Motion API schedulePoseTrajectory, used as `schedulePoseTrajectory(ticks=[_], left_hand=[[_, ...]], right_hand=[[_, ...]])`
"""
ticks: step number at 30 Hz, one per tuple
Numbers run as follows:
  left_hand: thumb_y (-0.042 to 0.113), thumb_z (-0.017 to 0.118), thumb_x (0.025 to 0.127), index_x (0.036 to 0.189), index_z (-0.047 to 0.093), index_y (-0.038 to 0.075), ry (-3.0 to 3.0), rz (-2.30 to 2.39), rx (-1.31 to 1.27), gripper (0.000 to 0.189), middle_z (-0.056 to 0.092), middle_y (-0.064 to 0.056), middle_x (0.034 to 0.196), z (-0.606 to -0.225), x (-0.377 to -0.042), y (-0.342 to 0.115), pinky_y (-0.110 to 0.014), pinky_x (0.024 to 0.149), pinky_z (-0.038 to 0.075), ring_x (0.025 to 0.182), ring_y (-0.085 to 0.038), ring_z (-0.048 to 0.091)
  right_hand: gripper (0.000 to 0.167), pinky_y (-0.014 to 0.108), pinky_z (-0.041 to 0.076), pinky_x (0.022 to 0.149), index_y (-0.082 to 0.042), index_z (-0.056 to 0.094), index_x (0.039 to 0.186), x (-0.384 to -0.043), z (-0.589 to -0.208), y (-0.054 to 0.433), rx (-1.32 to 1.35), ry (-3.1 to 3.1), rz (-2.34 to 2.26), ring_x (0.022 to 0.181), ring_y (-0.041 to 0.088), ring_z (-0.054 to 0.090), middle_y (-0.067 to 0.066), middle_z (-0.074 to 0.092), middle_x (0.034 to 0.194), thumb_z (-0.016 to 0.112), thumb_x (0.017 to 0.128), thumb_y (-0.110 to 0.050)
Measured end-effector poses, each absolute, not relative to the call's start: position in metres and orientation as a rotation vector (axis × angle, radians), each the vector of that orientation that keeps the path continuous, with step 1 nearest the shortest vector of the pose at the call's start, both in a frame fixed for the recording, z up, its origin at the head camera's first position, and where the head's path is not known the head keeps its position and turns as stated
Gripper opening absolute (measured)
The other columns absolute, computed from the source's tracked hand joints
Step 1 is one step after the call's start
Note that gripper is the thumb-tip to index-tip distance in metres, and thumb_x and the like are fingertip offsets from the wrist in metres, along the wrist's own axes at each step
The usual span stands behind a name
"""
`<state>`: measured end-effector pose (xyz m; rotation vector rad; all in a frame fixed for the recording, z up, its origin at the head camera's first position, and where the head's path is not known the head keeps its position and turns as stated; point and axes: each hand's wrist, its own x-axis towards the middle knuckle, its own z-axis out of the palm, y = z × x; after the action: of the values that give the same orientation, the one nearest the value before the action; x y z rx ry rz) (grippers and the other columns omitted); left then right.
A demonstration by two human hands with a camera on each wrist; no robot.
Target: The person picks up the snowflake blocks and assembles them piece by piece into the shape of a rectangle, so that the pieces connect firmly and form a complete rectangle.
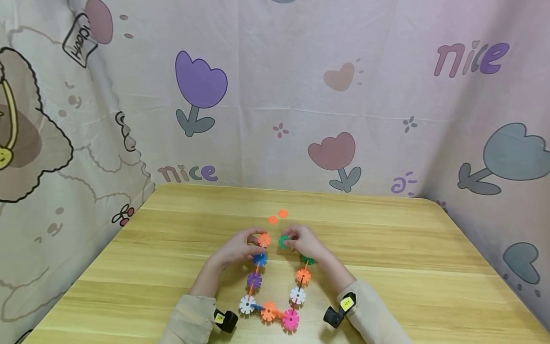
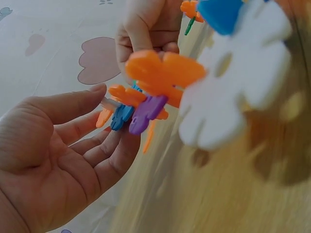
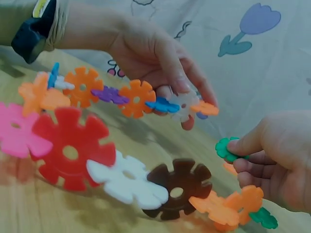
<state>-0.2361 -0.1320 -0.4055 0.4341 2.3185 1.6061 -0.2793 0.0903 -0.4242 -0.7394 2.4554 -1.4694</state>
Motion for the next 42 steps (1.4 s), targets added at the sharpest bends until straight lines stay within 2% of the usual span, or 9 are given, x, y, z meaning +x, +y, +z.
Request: schedulePoseTrajectory(ticks=[8,13,20,25,34,42], left_hand=[[0.008,0.063,0.087,0.135,0.039,-0.006,2.318,1.622,0.466,0.056,0.057,-0.014,0.098,-0.41,-0.237,-0.132,-0.032,0.064,0.051,0.073,-0.016,0.058],[0.008,0.062,0.087,0.134,0.04,-0.006,2.315,1.639,0.486,0.054,0.057,-0.014,0.098,-0.409,-0.237,-0.131,-0.034,0.066,0.052,0.074,-0.017,0.059],[0.008,0.063,0.087,0.134,0.039,-0.008,2.311,1.644,0.497,0.055,0.058,-0.013,0.095,-0.408,-0.237,-0.13,-0.036,0.067,0.053,0.073,-0.017,0.059],[0.007,0.062,0.087,0.133,0.039,-0.008,2.313,1.647,0.5,0.054,0.058,-0.014,0.095,-0.408,-0.237,-0.13,-0.036,0.067,0.053,0.073,-0.016,0.059],[0.007,0.062,0.087,0.133,0.038,-0.009,2.32,1.644,0.492,0.055,0.059,-0.014,0.095,-0.409,-0.238,-0.13,-0.034,0.067,0.053,0.073,-0.017,0.06],[0.008,0.064,0.085,0.133,0.039,-0.009,2.325,1.635,0.477,0.057,0.058,-0.012,0.092,-0.41,-0.237,-0.127,-0.032,0.064,0.051,0.071,-0.016,0.058]], right_hand=[[0.015,0.026,0.045,0.051,0.002,0.061,0.102,-0.27,-0.42,0.085,-0.729,2.392,-1.564,0.06,0.02,0.054,0.008,0.06,0.076,0.06,0.089,-0.005],[0.012,0.027,0.043,0.047,0.001,0.06,0.099,-0.268,-0.421,0.082,-0.702,2.389,-1.608,0.054,0.018,0.05,0.011,0.059,0.071,0.059,0.089,-0.005],[0.011,0.034,0.053,0.057,0.003,0.059,0.098,-0.266,-0.419,0.08,-0.655,2.327,-1.684,0.063,0.023,0.06,0.016,0.061,0.076,0.059,0.089,-0.004],[0.013,0.039,0.054,0.061,0.005,0.059,0.097,-0.265,-0.42,0.079,-0.663,2.294,-1.709,0.069,0.031,0.062,0.023,0.062,0.082,0.06,0.088,-0.004],[0.007,0.032,0.055,0.063,0.005,0.06,0.09,-0.264,-0.421,0.079,-0.761,2.282,-1.703,0.071,0.025,0.065,0.018,0.064,0.084,0.06,0.088,-0.002],[0.005,0.03,0.054,0.06,0.007,0.062,0.087,-0.264,-0.421,0.077,-0.918,2.406,-1.601,0.07,0.029,0.065,0.02,0.064,0.082,0.06,0.087,0.002]])
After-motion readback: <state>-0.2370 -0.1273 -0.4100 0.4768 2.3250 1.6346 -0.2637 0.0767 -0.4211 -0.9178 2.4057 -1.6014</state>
